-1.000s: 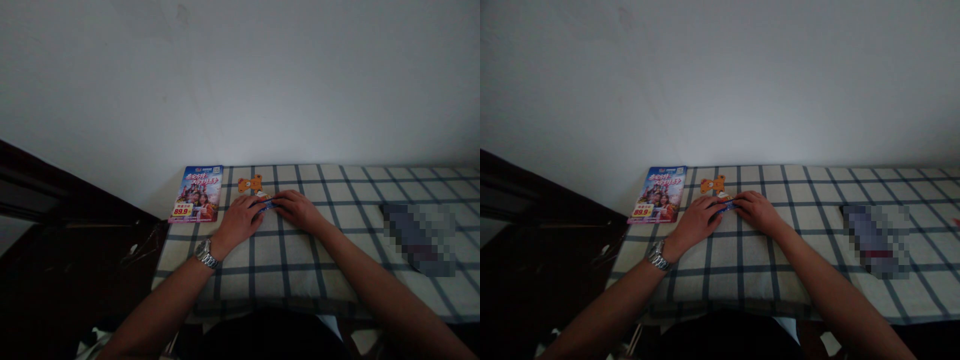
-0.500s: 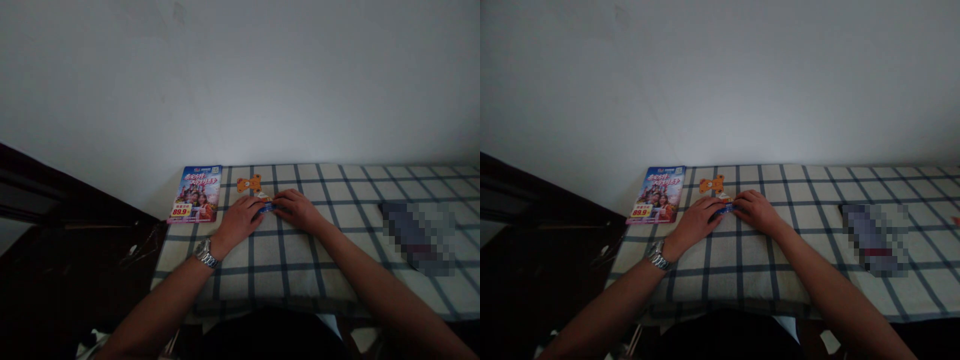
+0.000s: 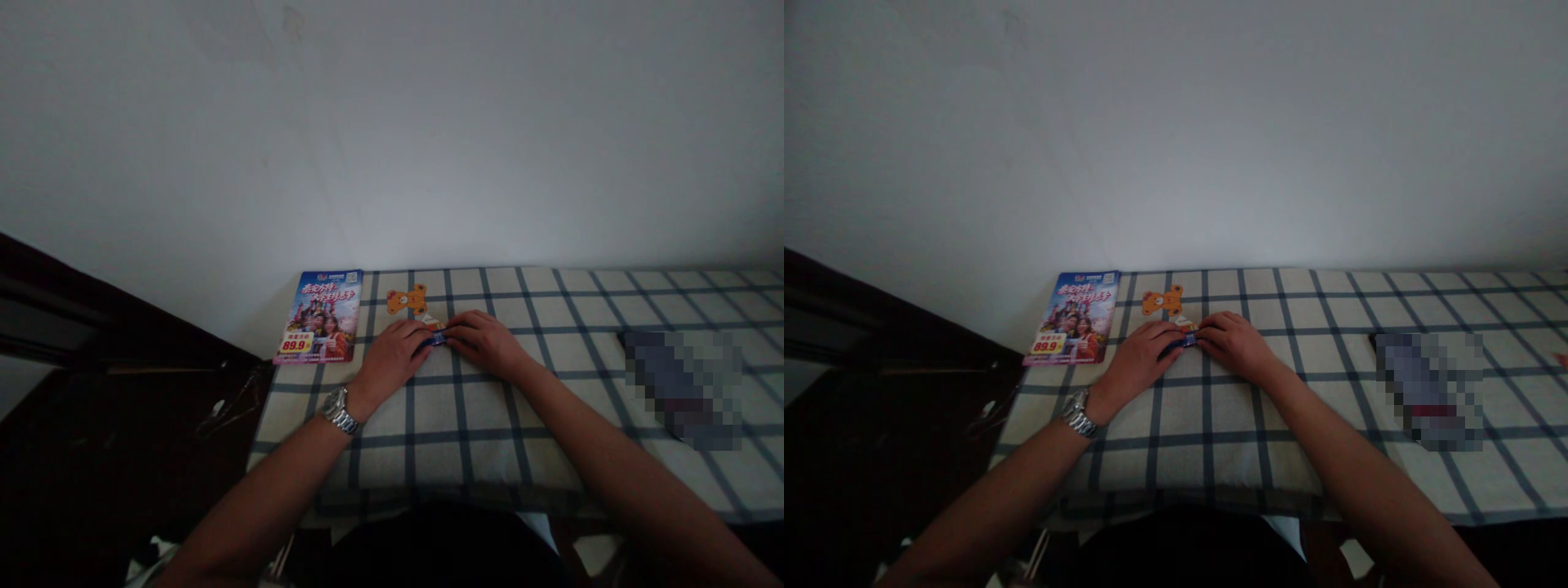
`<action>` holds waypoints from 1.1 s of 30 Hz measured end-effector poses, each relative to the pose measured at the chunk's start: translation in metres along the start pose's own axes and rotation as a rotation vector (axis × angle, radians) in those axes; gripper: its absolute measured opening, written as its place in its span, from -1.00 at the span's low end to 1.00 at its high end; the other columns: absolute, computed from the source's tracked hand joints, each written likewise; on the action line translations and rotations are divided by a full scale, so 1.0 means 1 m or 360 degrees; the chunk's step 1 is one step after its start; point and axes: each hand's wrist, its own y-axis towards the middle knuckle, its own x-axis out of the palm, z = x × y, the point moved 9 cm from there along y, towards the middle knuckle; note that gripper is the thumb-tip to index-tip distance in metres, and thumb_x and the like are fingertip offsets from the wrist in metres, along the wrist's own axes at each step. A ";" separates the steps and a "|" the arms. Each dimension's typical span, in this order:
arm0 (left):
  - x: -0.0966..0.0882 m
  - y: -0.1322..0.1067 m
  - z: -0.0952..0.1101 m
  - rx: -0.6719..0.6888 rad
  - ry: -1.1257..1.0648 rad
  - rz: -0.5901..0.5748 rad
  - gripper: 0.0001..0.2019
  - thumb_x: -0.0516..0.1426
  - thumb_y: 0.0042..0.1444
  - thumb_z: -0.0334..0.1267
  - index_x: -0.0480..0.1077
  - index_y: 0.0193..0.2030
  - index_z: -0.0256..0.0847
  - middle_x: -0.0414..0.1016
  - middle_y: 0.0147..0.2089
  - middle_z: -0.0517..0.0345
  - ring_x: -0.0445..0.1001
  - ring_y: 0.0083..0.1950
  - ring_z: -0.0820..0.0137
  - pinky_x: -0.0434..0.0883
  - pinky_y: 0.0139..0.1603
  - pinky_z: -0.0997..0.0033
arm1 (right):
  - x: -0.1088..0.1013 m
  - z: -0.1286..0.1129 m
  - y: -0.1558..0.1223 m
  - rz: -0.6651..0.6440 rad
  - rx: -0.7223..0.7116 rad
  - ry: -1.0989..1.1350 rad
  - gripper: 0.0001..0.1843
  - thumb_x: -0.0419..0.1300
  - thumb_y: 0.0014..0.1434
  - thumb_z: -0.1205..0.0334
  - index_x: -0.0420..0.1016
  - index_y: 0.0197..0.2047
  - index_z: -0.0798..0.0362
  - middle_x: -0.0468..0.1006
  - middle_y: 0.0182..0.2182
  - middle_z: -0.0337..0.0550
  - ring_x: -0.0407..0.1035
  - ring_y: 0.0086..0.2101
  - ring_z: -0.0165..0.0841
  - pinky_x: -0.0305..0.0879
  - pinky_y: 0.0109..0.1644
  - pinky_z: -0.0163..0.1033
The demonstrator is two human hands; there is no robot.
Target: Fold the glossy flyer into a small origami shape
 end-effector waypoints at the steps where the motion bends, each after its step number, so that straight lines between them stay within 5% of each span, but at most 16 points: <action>1: 0.000 0.000 0.000 0.0000 0.0001 0.0007 -0.77 0.15 0.43 -0.23 0.49 0.16 -0.14 0.54 0.17 0.08 0.49 0.19 0.24 0.46 0.32 0.08 | 0.000 0.000 0.000 0.0000 0.0003 -0.0004 -0.79 0.19 0.44 0.18 0.66 -0.02 -0.01 0.63 -0.03 0.02 0.50 -0.03 -0.14 0.49 0.09 0.03; 19: -0.002 0.003 0.004 -0.0007 0.0179 0.0037 -0.81 0.11 0.46 -0.22 0.57 -0.02 -0.14 0.59 0.06 0.08 0.53 0.03 0.24 0.52 0.06 0.15 | -0.001 0.002 0.002 0.0069 0.0080 0.0009 -0.78 0.15 0.47 0.16 0.61 -0.09 0.01 0.65 -0.12 -0.01 0.51 -0.11 -0.17 0.49 0.02 -0.03; 33: -0.011 0.001 -0.004 -0.0230 0.0132 0.0173 -0.85 0.13 0.44 -0.25 0.54 -0.01 -0.15 0.65 -0.02 0.13 0.61 -0.02 0.28 0.53 -0.05 0.27 | -0.016 -0.013 0.001 0.0153 -0.0023 -0.0120 -0.72 0.28 0.37 0.23 0.60 0.12 -0.15 0.53 0.17 0.01 0.41 0.16 -0.05 0.44 0.25 0.15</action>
